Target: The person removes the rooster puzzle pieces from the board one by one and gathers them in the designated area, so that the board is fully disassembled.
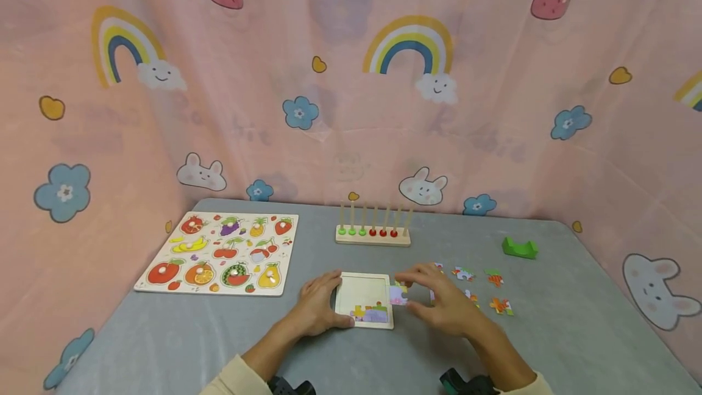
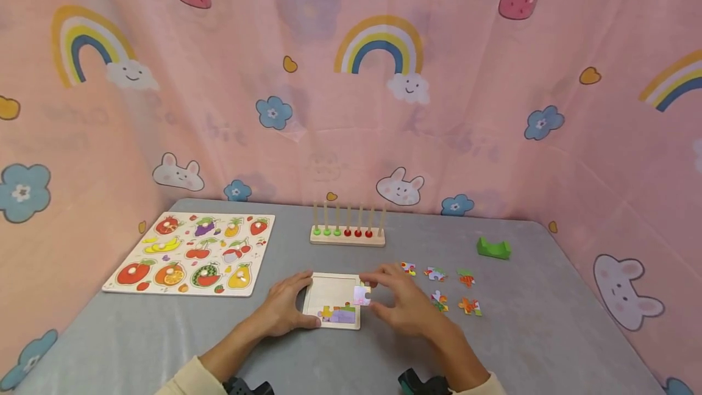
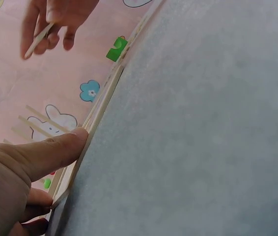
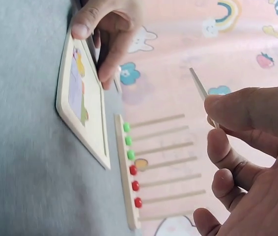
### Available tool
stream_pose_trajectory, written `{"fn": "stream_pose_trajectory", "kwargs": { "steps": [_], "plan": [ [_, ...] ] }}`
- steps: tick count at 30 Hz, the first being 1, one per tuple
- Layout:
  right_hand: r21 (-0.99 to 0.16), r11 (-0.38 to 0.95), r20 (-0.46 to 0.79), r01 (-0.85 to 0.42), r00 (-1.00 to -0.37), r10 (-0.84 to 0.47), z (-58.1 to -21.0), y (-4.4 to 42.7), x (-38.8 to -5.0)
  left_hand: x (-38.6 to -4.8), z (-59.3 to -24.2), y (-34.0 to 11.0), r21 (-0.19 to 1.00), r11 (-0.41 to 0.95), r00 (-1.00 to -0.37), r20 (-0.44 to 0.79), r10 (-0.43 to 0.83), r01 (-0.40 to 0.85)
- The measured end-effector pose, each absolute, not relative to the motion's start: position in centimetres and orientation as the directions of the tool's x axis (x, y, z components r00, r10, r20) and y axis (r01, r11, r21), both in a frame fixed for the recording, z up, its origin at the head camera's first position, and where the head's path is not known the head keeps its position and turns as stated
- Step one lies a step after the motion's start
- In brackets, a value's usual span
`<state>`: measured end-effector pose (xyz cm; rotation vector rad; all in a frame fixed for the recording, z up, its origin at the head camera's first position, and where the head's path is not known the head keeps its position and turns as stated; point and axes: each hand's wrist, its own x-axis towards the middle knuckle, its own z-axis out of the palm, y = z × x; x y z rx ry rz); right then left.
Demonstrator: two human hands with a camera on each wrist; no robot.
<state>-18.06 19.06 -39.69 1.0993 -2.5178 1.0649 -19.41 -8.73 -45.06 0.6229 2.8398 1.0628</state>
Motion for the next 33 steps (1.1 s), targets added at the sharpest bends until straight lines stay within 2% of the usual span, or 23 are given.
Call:
{"fn": "stream_pose_trajectory", "kwargs": {
  "steps": [4,9,16,20,26,33],
  "plan": [
    [-0.529,0.47,0.439,-0.707,-0.702,-0.561,-39.4,20.3,-17.3,-19.4,-45.1,-8.7,0.645,0.679,-0.919,0.094,0.384,0.35],
    [-0.528,0.505,0.42,-0.683,-0.727,-0.544,-39.3,21.8,-16.4,-19.4,-45.1,-8.6,0.638,0.686,-0.919,0.092,0.384,0.35],
    [-0.473,0.469,0.496,-0.746,-0.665,-0.558,-39.7,23.7,-15.7,-19.3,-45.0,-8.6,0.634,0.69,-0.921,0.094,0.378,0.348],
    [-0.464,0.476,0.497,-0.747,-0.664,-0.559,-40.2,24.7,-15.5,-19.3,-45.0,-8.6,0.634,0.69,-0.92,0.095,0.379,0.35],
    [-0.435,0.408,0.543,-0.803,-0.595,-0.592,-42.0,26.0,-15.8,-19.4,-44.9,-8.6,0.634,0.688,-0.92,0.101,0.379,0.353],
    [-0.487,0.456,0.468,-0.745,-0.664,-0.583,-43.1,26.5,-15.4,-19.4,-45.1,-8.7,0.631,0.691,-0.919,0.094,0.382,0.352]
  ]
}}
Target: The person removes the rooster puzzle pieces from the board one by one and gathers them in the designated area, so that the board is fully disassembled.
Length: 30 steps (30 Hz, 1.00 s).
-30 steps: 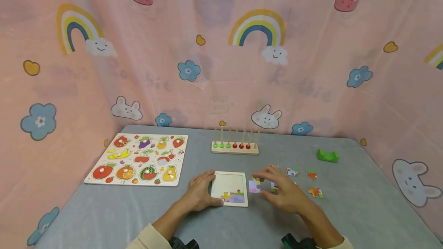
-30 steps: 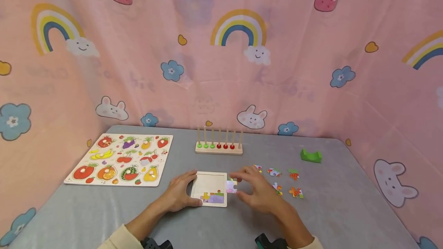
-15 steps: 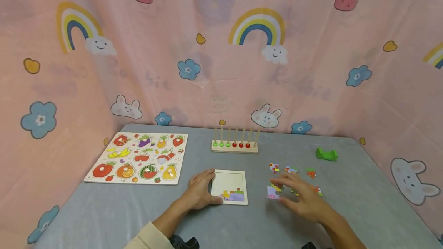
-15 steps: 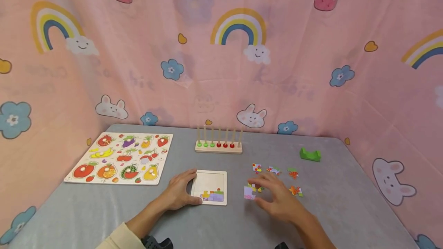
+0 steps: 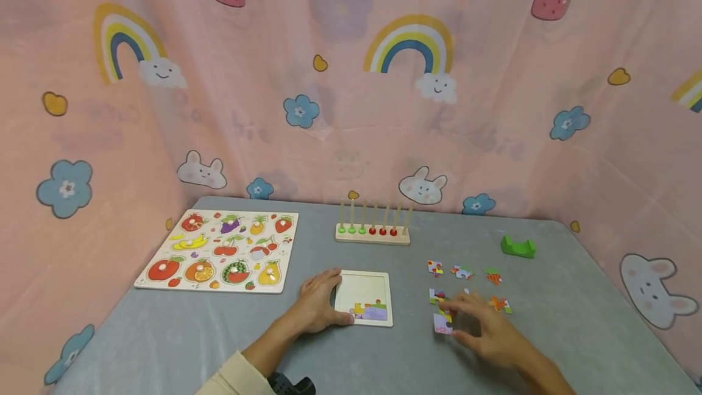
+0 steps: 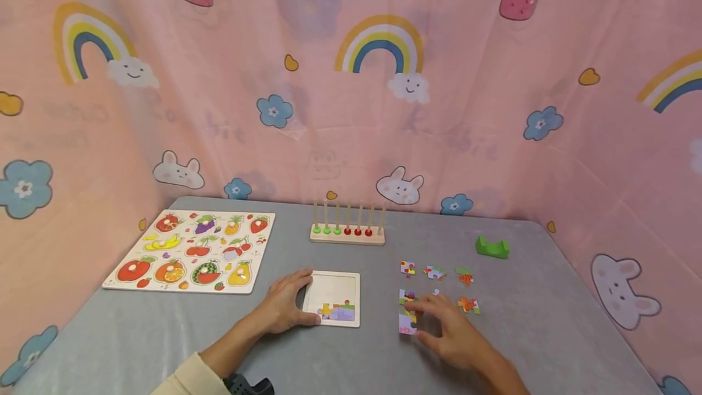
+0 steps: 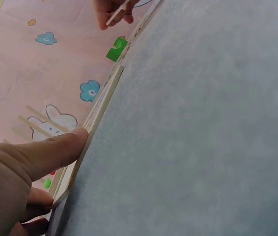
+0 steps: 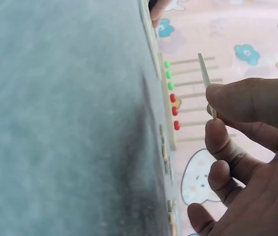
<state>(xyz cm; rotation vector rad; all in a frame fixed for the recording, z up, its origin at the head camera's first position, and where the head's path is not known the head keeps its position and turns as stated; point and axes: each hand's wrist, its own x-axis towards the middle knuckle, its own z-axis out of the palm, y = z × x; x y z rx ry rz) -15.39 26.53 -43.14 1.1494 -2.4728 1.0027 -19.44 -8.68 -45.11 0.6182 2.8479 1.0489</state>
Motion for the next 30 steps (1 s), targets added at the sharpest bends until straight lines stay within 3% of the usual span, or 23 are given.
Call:
{"fn": "stream_pose_trajectory", "kwargs": {
  "steps": [6,20,25,30],
  "plan": [
    [-0.548,0.501,0.382,-0.671,-0.733,-0.563,-43.9,26.8,-15.3,-19.4,-45.1,-8.6,0.625,0.697,-0.919,0.092,0.382,0.352],
    [-0.516,0.582,0.328,-0.629,-0.772,-0.544,-44.7,26.7,-15.5,-19.4,-45.2,-8.6,0.627,0.695,-0.92,0.095,0.38,0.352],
    [-0.518,0.582,0.349,-0.627,-0.776,-0.525,-43.6,26.8,-15.3,-19.3,-45.1,-8.6,0.633,0.686,-0.917,0.1,0.387,0.359],
    [-0.475,0.561,0.446,-0.677,-0.735,-0.51,-41.4,26.0,-15.2,-19.3,-45.2,-8.6,0.638,0.678,-0.914,0.104,0.393,0.364]
  ]
}}
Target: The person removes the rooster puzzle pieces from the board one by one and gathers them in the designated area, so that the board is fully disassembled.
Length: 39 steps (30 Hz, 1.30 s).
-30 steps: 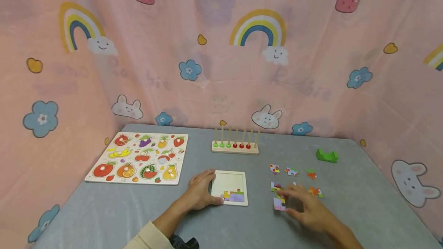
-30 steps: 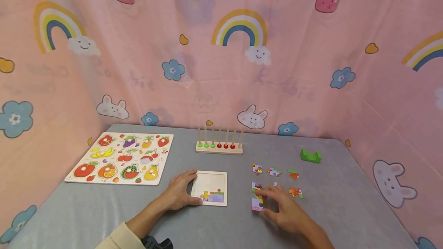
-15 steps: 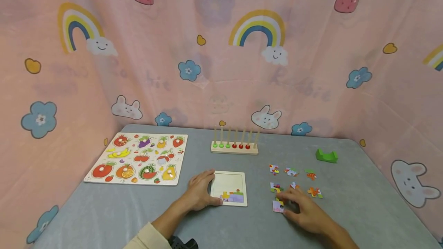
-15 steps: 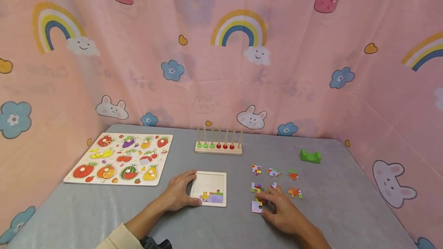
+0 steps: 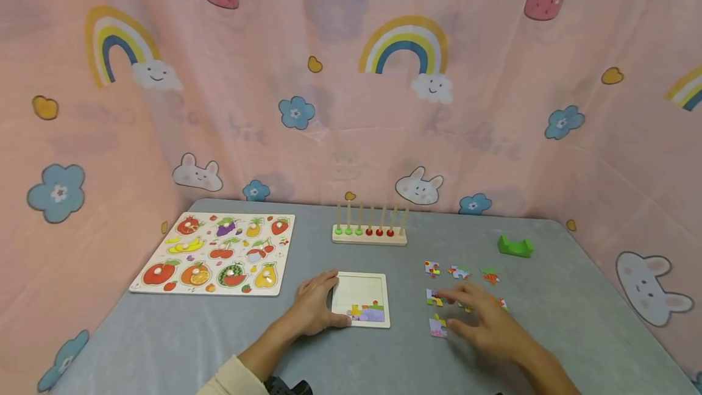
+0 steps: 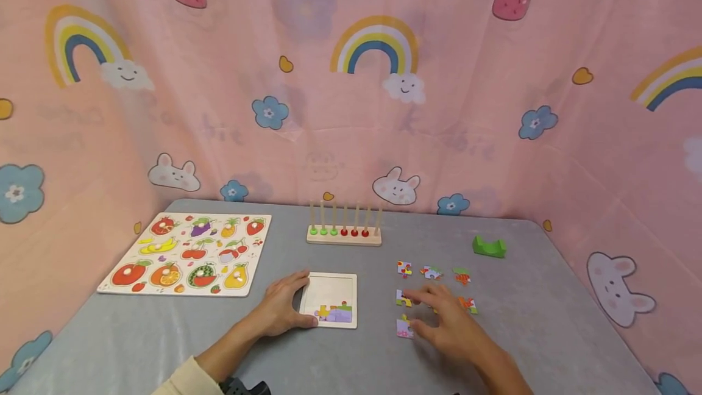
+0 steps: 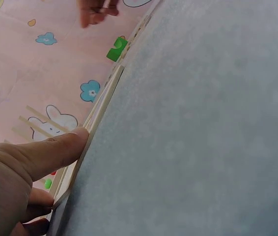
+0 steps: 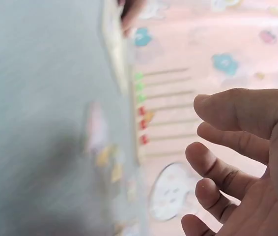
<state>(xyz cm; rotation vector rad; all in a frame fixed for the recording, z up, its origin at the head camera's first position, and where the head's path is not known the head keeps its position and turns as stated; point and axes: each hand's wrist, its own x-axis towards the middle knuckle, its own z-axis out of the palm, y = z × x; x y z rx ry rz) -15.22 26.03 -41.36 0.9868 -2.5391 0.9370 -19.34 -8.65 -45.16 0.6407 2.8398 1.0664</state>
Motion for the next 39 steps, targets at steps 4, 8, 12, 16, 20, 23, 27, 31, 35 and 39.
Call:
{"fn": "stream_pose_trajectory", "kwargs": {
  "steps": [4,8,12,16,20,23,27,31,35,39],
  "plan": [
    [-0.463,0.577,0.465,-0.672,-0.739,-0.487,-39.3,24.7,-15.1,-19.3,-45.2,-8.8,0.639,0.677,-0.914,0.111,0.39,0.366],
    [-0.463,0.587,0.456,-0.664,-0.747,-0.484,-37.9,23.4,-15.0,-19.3,-45.1,-8.8,0.637,0.679,-0.914,0.108,0.392,0.366],
    [-0.446,0.59,0.464,-0.673,-0.737,-0.491,-37.2,22.2,-15.1,-19.3,-45.1,-8.8,0.639,0.68,-0.915,0.101,0.39,0.36],
    [-0.46,0.577,0.449,-0.675,-0.737,-0.505,-36.8,20.9,-15.5,-19.3,-45.0,-8.7,0.64,0.68,-0.916,0.101,0.388,0.359],
    [-0.494,0.557,0.426,-0.668,-0.744,-0.514,-36.7,19.5,-16.0,-19.3,-45.0,-8.7,0.636,0.684,-0.917,0.098,0.387,0.357],
    [-0.492,0.545,0.439,-0.679,-0.734,-0.518,-36.8,18.4,-16.4,-19.3,-45.1,-8.6,0.632,0.689,-0.918,0.096,0.385,0.355],
    [-0.495,0.516,0.47,-0.7,-0.714,-0.519,-37.2,17.2,-16.9,-19.4,-45.2,-8.6,0.634,0.687,-0.918,0.099,0.384,0.355],
    [-0.536,0.476,0.465,-0.697,-0.715,-0.522,-37.6,16.1,-17.2,-19.4,-45.2,-8.6,0.634,0.69,-0.92,0.096,0.379,0.35],
    [-0.566,0.463,0.45,-0.682,-0.726,-0.519,-38.1,15.3,-17.4,-19.4,-45.2,-8.6,0.632,0.694,-0.922,0.088,0.376,0.344],
    [-0.583,0.453,0.448,-0.674,-0.732,-0.513,-39.3,14.7,-17.8,-19.4,-45.1,-8.6,0.634,0.694,-0.923,0.083,0.377,0.341]
  ]
}}
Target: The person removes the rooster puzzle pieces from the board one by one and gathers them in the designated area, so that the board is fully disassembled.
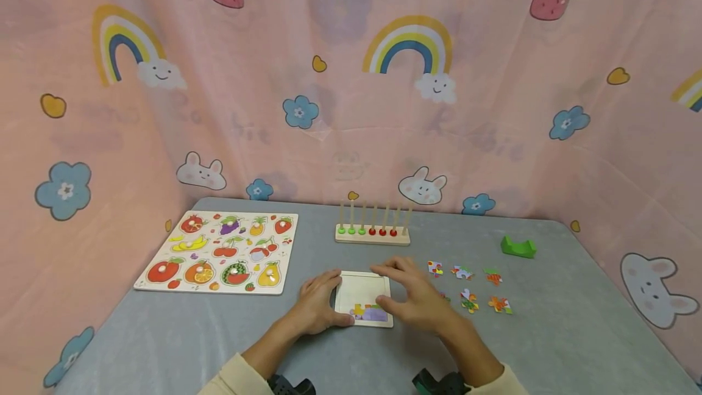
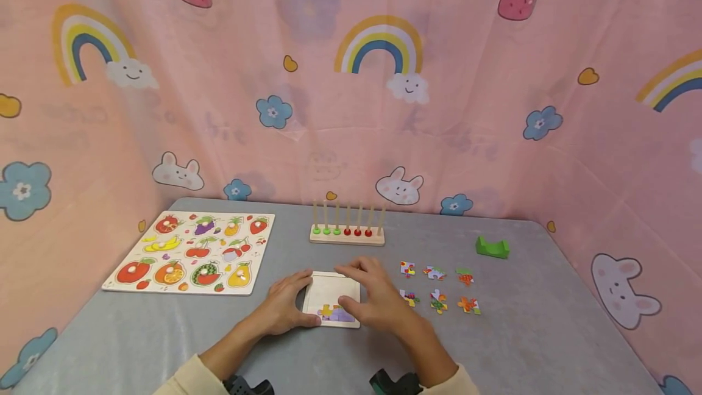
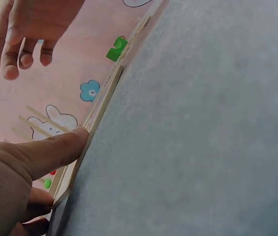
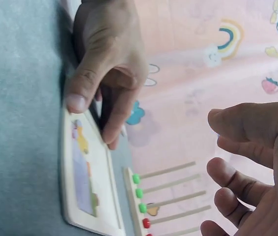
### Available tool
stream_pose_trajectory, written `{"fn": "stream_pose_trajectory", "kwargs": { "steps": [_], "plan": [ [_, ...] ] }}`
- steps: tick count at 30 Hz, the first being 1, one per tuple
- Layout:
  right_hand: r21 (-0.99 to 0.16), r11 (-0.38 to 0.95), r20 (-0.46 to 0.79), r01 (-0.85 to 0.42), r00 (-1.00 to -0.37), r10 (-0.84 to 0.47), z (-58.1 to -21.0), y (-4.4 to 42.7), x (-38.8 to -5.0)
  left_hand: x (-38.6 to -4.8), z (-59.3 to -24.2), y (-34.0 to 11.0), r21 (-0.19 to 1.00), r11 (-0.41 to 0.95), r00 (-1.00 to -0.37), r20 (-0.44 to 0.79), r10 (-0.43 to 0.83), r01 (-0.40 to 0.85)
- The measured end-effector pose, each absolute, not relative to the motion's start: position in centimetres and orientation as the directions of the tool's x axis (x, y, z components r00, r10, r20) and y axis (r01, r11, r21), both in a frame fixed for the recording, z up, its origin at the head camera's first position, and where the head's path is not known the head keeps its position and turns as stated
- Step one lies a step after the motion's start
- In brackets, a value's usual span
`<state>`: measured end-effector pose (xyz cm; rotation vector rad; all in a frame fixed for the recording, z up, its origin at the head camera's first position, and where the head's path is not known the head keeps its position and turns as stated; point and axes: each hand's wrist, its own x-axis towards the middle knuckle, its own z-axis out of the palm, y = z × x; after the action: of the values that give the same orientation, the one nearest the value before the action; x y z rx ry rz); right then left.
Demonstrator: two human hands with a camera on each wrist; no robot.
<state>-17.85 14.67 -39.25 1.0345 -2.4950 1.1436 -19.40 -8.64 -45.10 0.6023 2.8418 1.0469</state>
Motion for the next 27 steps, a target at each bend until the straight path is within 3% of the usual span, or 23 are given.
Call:
{"fn": "stream_pose_trajectory", "kwargs": {
  "steps": [7,16,27],
  "plan": [
    [-0.587,0.446,0.442,-0.676,-0.729,-0.523,-41.7,14.2,-18.7,-19.4,-45.1,-8.6,0.635,0.697,-0.925,0.078,0.371,0.333],
    [-0.62,0.481,0.336,-0.62,-0.763,-0.552,-43.7,14.1,-19.0,-19.4,-45.1,-8.5,0.636,0.695,-0.924,0.081,0.373,0.337],
    [-0.515,0.595,0.255,-0.617,-0.773,-0.581,-44.6,13.7,-18.8,-19.4,-45.1,-8.6,0.632,0.695,-0.922,0.083,0.379,0.342]
  ]
}}
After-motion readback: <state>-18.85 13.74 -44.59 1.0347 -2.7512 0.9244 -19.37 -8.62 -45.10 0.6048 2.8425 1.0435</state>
